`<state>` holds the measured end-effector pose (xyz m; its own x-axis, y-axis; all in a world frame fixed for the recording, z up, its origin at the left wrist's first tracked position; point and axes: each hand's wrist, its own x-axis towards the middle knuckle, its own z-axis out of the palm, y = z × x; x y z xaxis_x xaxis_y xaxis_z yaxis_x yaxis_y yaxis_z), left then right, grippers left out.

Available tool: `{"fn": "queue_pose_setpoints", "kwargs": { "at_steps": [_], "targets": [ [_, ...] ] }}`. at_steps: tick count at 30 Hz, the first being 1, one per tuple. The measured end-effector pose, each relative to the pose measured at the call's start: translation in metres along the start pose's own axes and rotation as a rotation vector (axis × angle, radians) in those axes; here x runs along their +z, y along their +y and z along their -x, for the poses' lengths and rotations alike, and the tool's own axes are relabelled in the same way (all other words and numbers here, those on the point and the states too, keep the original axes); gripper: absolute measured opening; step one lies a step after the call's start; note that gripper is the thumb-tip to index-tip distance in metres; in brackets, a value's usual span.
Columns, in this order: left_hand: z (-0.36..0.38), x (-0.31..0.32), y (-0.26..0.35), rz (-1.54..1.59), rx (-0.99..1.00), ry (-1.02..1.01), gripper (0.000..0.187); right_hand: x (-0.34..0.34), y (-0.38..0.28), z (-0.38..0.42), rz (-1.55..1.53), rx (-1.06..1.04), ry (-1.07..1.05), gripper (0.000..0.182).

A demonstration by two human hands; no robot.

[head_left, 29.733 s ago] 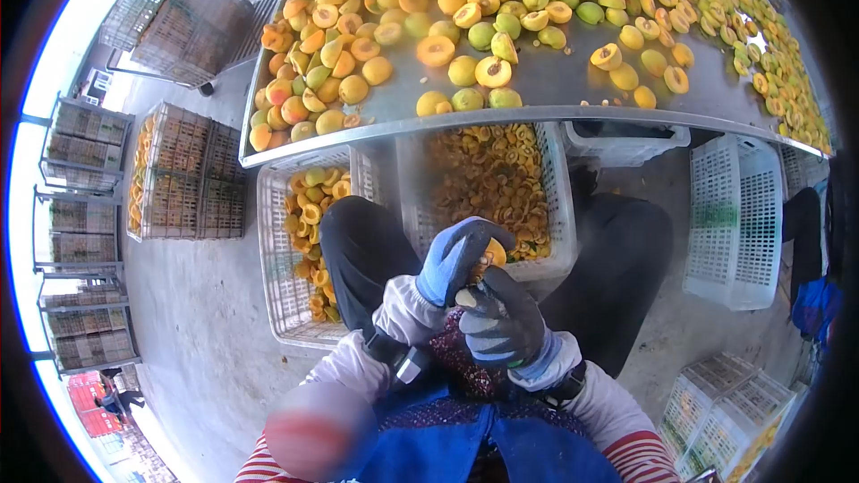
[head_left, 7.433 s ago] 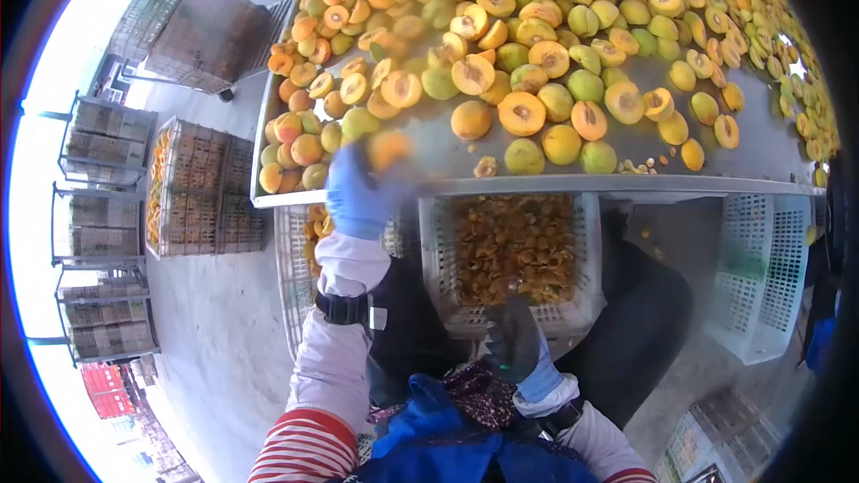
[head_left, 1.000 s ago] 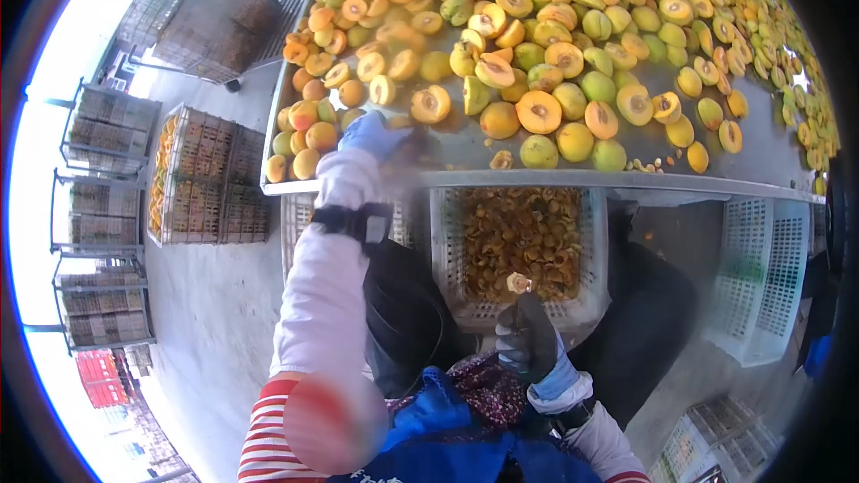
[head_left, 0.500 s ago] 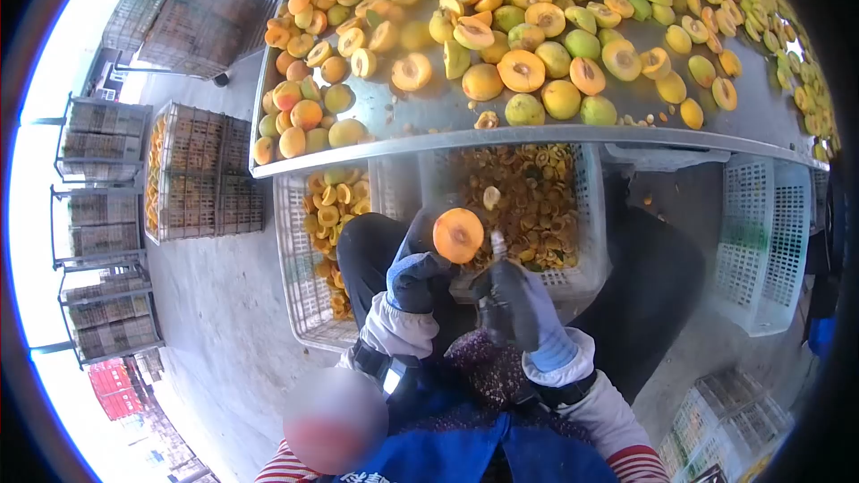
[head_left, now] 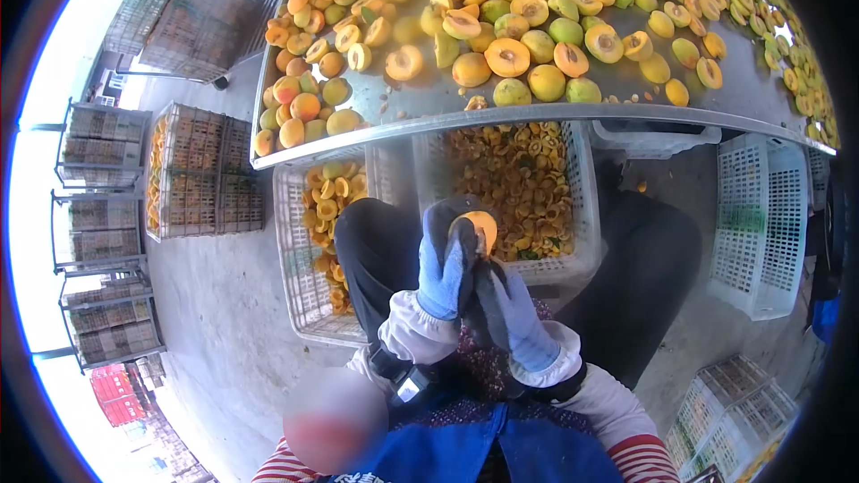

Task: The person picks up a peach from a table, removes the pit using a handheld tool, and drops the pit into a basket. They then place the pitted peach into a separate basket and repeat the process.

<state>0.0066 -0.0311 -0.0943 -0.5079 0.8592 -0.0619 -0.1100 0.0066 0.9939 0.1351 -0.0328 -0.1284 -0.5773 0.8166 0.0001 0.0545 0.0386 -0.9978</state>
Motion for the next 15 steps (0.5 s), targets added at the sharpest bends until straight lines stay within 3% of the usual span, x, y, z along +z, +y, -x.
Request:
{"fn": "queue_pose_setpoints", "kwargs": {
  "at_steps": [2, 3, 4, 6, 8, 10, 12, 14, 15],
  "targets": [
    [0.0, 0.006, 0.002, -0.158, 0.131, -0.025, 0.036, -0.009, 0.014, 0.004, 0.017, 0.07, -0.128, 0.028],
    [-0.003, 0.004, 0.007, -0.163, 0.133, -0.134, 0.036, -0.012, 0.018, 0.004, -0.07, 0.161, -0.147, 0.027],
    [-0.005, -0.001, 0.013, -0.144, 0.002, -0.234, 0.036, -0.016, 0.017, 0.002, -0.154, 0.253, -0.159, 0.027],
    [-0.014, -0.011, 0.01, -0.121, -0.053, -0.318, 0.034, -0.022, -0.004, -0.003, -0.442, 0.47, -0.044, 0.026],
    [-0.01, -0.014, 0.0, -0.1, -0.273, -0.189, 0.031, -0.016, -0.003, 0.0, -0.645, 0.562, -0.021, 0.025],
    [-0.011, -0.011, -0.004, -0.229, -0.127, -0.179, 0.029, -0.01, -0.014, -0.001, -0.829, 0.683, 0.005, 0.029],
    [-0.012, -0.01, -0.002, -0.253, 0.036, -0.253, 0.029, -0.028, -0.019, -0.007, -1.187, 0.828, -0.446, 0.042],
    [-0.012, -0.009, -0.006, -0.121, -0.006, -0.309, 0.031, -0.028, -0.021, -0.007, -1.452, 0.868, -0.562, 0.049],
    [-0.013, -0.01, -0.007, 0.038, -0.144, -0.366, 0.034, -0.025, -0.015, -0.006, -1.705, 0.874, -0.654, 0.05]
  ]
}}
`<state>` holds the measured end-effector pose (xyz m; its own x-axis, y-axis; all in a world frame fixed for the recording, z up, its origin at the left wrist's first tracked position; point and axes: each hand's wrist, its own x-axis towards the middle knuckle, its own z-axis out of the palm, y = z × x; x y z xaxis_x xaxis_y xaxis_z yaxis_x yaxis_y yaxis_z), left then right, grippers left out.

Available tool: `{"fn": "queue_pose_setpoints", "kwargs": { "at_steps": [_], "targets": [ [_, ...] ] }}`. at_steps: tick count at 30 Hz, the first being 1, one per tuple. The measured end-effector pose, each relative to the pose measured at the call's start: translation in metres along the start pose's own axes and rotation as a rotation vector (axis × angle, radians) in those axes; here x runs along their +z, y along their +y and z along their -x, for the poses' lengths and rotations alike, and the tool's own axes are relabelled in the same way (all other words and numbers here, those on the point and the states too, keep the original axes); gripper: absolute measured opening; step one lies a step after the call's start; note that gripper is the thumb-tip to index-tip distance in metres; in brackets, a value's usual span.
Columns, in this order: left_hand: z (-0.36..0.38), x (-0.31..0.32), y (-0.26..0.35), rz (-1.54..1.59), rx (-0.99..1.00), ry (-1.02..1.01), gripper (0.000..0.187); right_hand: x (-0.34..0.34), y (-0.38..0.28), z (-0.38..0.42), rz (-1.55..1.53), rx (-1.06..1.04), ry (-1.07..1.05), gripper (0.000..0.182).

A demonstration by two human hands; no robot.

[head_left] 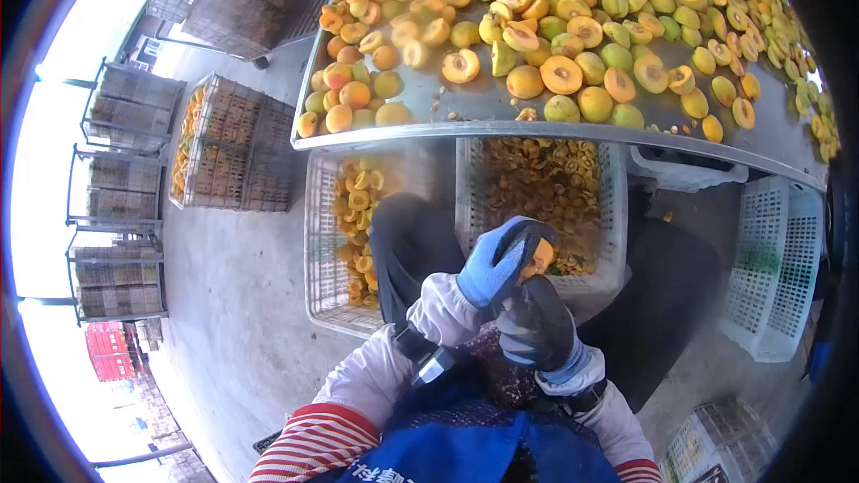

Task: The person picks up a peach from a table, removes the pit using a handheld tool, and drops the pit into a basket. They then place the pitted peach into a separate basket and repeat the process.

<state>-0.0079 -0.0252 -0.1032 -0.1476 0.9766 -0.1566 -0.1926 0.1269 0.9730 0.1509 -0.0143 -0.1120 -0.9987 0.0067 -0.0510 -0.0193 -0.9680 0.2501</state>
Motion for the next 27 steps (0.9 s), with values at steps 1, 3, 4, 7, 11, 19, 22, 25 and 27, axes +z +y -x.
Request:
{"fn": "queue_pose_setpoints", "kwargs": {
  "at_steps": [1, 3, 4, 7, 11, 19, 22, 25, 27],
  "targets": [
    [0.0, -0.003, -0.002, 0.176, -0.106, -0.066, 0.037, 0.002, 0.003, -0.002, -0.061, 0.001, -0.084, 0.05],
    [0.006, -0.007, -0.013, 0.544, -0.342, -0.114, 0.042, 0.009, 0.006, -0.006, -0.176, -0.003, -0.252, 0.051],
    [0.013, -0.018, -0.026, 0.436, -0.297, 0.12, 0.037, 0.011, -0.001, -0.011, -0.147, -0.001, -0.4, 0.051],
    [0.027, -0.071, -0.021, -0.183, -0.091, 0.575, 0.029, -0.015, -0.005, -0.006, -0.189, -0.12, -0.135, 0.051],
    [0.017, -0.18, 0.078, -1.483, -0.328, 0.661, 0.036, -0.017, -0.012, -0.003, -0.117, -0.164, 0.052, 0.049],
    [-0.181, -0.235, 0.094, -1.651, -0.536, 0.654, 0.064, -0.02, -0.027, -0.019, 0.021, -0.21, 0.32, 0.048],
    [-0.21, -0.254, 0.077, -1.629, -0.54, 0.542, 0.063, -0.024, -0.034, -0.021, 0.039, -0.256, 0.403, 0.046],
    [-0.229, -0.307, 0.045, -1.406, -0.366, 0.515, 0.056, -0.019, -0.038, -0.021, 0.045, -0.272, 0.477, 0.045],
    [-0.193, -0.242, 0.068, -0.727, -0.077, 0.464, 0.042, -0.009, -0.043, -0.027, 0.103, -0.295, 0.526, 0.045]
  ]
}}
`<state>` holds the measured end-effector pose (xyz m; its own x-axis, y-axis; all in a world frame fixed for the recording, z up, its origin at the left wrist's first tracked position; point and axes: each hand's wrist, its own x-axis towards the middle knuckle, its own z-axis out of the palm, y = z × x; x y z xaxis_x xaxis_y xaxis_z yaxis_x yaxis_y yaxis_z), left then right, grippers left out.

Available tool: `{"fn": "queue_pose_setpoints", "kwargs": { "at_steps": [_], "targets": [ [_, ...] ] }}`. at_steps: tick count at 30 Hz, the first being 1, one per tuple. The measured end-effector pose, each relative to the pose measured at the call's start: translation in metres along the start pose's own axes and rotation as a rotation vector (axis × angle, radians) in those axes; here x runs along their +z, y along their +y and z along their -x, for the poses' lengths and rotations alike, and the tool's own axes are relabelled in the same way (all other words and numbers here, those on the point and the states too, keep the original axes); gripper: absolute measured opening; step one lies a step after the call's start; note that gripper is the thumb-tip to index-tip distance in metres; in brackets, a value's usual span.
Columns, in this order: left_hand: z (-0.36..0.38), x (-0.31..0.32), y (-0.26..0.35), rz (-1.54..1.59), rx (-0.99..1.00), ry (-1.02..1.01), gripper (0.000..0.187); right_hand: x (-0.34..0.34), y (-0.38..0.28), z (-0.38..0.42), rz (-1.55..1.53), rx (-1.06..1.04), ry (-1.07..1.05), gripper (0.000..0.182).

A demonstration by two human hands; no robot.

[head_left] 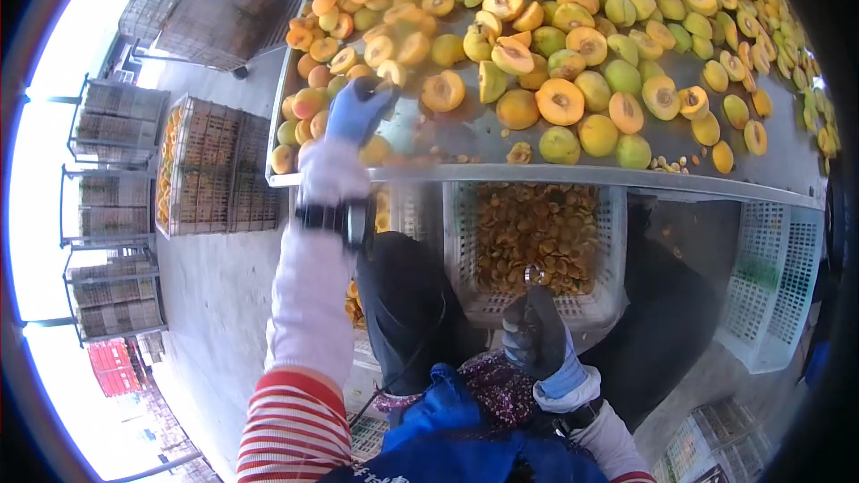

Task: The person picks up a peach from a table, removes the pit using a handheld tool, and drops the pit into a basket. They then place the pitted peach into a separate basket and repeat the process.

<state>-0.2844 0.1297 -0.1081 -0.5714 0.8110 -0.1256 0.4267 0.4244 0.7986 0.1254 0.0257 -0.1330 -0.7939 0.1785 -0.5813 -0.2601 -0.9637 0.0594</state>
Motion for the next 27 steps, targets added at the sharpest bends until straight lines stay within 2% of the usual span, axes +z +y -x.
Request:
{"fn": "queue_pose_setpoints", "kwargs": {
  "at_steps": [1, 2, 4, 5, 7, 8, 9, 11, 13, 14, 15, 18, 19, 22, 24, 27],
  "targets": [
    [0.038, 0.013, 0.025, 0.28, 0.179, -0.018, 0.031, 0.005, 0.0, 0.003, 0.083, -0.059, -0.026, 0.046],
    [0.075, 0.018, 0.044, 0.235, 0.178, -0.069, 0.028, 0.022, -0.003, 0.009, 0.222, -0.115, 0.0, 0.044],
    [0.143, 0.037, 0.044, 0.454, 0.121, -0.316, 0.046, 0.057, -0.013, 0.02, 0.506, -0.224, 0.05, 0.041],
    [0.169, 0.053, 0.051, 0.637, 0.075, -0.364, 0.054, 0.051, -0.012, 0.017, 0.507, -0.235, -0.054, 0.031],
    [0.22, 0.086, 0.065, 1.005, -0.046, -0.447, 0.069, 0.061, -0.008, 0.013, 0.645, -0.332, 0.041, 0.029],
    [0.236, 0.097, 0.076, 1.074, -0.167, -0.399, 0.067, 0.063, -0.005, 0.012, 0.717, -0.379, 0.088, 0.03],
    [0.242, 0.103, 0.079, 1.14, -0.178, -0.382, 0.062, 0.052, -0.001, 0.013, 0.932, -0.417, 0.15, 0.034],
    [0.252, 0.115, 0.081, 1.164, -0.192, -0.318, 0.055, 0.027, 0.012, 0.001, 1.382, -1.039, 0.187, 0.034],
    [0.262, 0.124, 0.078, 1.08, -0.206, -0.226, 0.049, 0.02, 0.019, 0.004, 1.491, -1.223, 0.185, 0.034],
    [0.265, 0.124, 0.082, 0.885, -0.094, -0.212, 0.045, 0.024, 0.017, 0.01, 1.391, -1.087, 0.171, 0.034],
    [0.267, 0.125, 0.084, 0.835, -0.065, -0.193, 0.043, 0.028, 0.017, 0.015, 1.287, -0.953, 0.155, 0.033],
    [0.268, 0.123, 0.07, 0.682, 0.072, -0.196, 0.037, -0.005, 0.035, 0.001, 1.33, -1.16, 0.196, 0.033],
    [0.269, 0.122, 0.067, 0.632, 0.123, -0.206, 0.035, -0.003, 0.034, 0.006, 1.236, -1.015, 0.151, 0.031],
    [0.274, 0.12, 0.07, 0.595, 0.076, -0.236, 0.031, 0.013, 0.025, 0.029, 0.886, -0.561, 0.028, 0.03],
    [0.279, 0.122, 0.064, 0.604, 0.012, -0.247, 0.037, 0.025, 0.019, 0.043, 0.572, -0.229, -0.036, 0.033],
    [0.274, 0.121, 0.067, 0.592, 0.144, -0.37, 0.041, 0.009, 0.02, 0.042, 0.173, 0.1, -0.533, 0.042]
  ]
}}
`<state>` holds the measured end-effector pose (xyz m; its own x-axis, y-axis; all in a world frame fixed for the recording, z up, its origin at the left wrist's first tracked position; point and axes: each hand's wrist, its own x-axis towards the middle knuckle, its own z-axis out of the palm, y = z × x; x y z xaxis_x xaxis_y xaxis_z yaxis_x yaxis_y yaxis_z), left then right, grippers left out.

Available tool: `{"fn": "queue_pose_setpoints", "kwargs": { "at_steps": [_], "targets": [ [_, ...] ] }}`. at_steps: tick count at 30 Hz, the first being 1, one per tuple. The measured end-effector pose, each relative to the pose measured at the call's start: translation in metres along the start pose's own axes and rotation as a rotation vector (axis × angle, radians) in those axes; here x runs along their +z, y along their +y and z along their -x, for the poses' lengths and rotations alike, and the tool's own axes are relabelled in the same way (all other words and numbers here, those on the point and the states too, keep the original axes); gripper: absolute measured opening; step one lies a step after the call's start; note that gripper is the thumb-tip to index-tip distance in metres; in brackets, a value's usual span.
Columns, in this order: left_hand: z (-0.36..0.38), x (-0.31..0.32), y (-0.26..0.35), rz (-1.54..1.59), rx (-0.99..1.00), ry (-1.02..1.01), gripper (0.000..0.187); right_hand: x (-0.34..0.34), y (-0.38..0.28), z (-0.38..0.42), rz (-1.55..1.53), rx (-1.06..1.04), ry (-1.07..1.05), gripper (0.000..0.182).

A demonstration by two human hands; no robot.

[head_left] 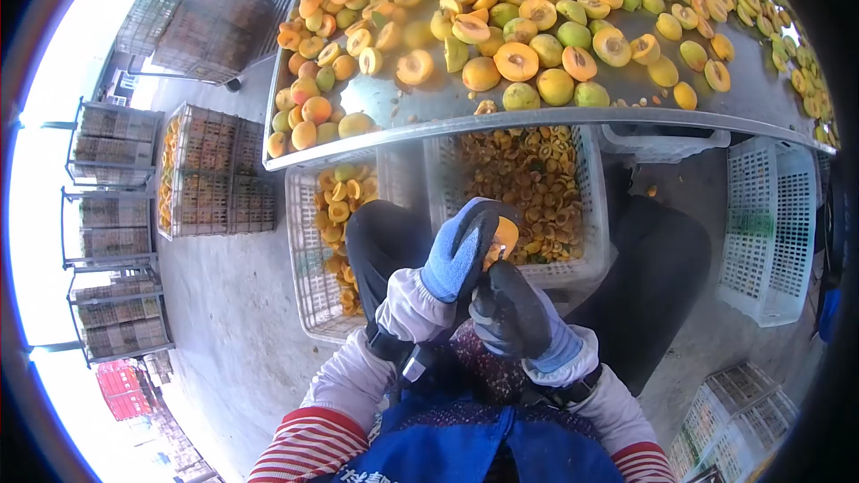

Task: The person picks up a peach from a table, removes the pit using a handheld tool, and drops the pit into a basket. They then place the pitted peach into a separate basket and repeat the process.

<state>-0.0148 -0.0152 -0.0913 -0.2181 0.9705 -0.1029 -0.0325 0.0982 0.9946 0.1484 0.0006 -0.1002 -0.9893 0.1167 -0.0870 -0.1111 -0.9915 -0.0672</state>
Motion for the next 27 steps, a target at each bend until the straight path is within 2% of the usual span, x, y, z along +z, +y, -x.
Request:
{"fn": "queue_pose_setpoints", "kwargs": {
  "at_steps": [1, 2, 4, 5, 7, 8, 9, 10, 11, 14, 15, 18, 20, 22, 24, 25, 27],
  "targets": [
    [-0.003, -0.001, 0.002, -0.016, 0.059, -0.081, 0.042, 0.001, 0.0, 0.0, -0.164, 0.042, -0.049, 0.044],
    [0.0, 0.0, 0.003, 0.073, -0.039, -0.097, 0.041, 0.002, 0.001, -0.001, -0.328, 0.085, -0.097, 0.047],
    [0.01, 0.004, -0.013, 0.456, -0.217, -0.122, 0.043, -0.001, 0.011, -0.004, -0.597, 0.121, -0.232, 0.049],
    [0.015, 0.007, -0.026, 0.647, -0.303, -0.132, 0.043, 0.0, 0.01, -0.005, -0.604, 0.109, -0.317, 0.05],
    [0.022, 0.007, -0.035, 0.752, -0.388, 0.039, 0.046, 0.003, 0.008, -0.008, -0.626, 0.089, -0.484, 0.051],
    [0.025, 0.002, -0.028, 0.808, -0.397, 0.093, 0.046, 0.003, 0.004, -0.009, -0.586, 0.023, -0.512, 0.051],
    [0.027, -0.004, -0.023, 0.865, -0.406, 0.142, 0.047, -0.004, 0.004, -0.008, -0.594, -0.021, -0.406, 0.051],
    [0.03, -0.016, -0.031, 0.351, -0.233, 0.444, 0.043, -0.016, 0.003, -0.006, -0.596, -0.063, -0.3, 0.051],
    [0.027, -0.033, -0.014, -0.372, 0.068, 0.509, 0.04, -0.024, 0.001, -0.003, -0.596, -0.104, -0.193, 0.052],
    [0.03, -0.138, 0.029, -0.95, 0.005, 0.636, 0.033, -0.028, -0.006, 0.003, -0.541, -0.116, -0.103, 0.051],
    [0.026, -0.161, 0.038, -1.242, -0.161, 0.641, 0.036, -0.028, -0.007, 0.005, -0.509, -0.126, -0.06, 0.05],
    [-0.015, -0.176, 0.047, -1.716, -0.31, 0.455, 0.038, -0.037, -0.01, -0.003, -0.479, -0.122, -0.002, 0.05],
    [-0.071, -0.131, 0.068, -1.43, -0.037, 0.414, 0.038, -0.045, -0.009, -0.012, -0.487, -0.132, 0.036, 0.049],
    [-0.141, -0.126, 0.054, -1.234, -0.046, 0.435, 0.047, -0.042, -0.012, -0.012, -0.459, -0.169, 0.094, 0.049],
    [-0.207, -0.129, 0.045, -1.396, -0.159, 0.35, 0.067, -0.045, -0.017, -0.013, -0.441, -0.21, 0.121, 0.049],
    [-0.231, -0.137, 0.029, -1.419, -0.195, 0.22, 0.072, -0.05, -0.02, -0.011, -0.437, -0.226, 0.122, 0.049],
    [-0.257, -0.144, 0.001, -1.513, -0.127, 0.083, 0.066, -0.057, -0.022, -0.009, -0.431, -0.235, 0.158, 0.05]
  ]
}}
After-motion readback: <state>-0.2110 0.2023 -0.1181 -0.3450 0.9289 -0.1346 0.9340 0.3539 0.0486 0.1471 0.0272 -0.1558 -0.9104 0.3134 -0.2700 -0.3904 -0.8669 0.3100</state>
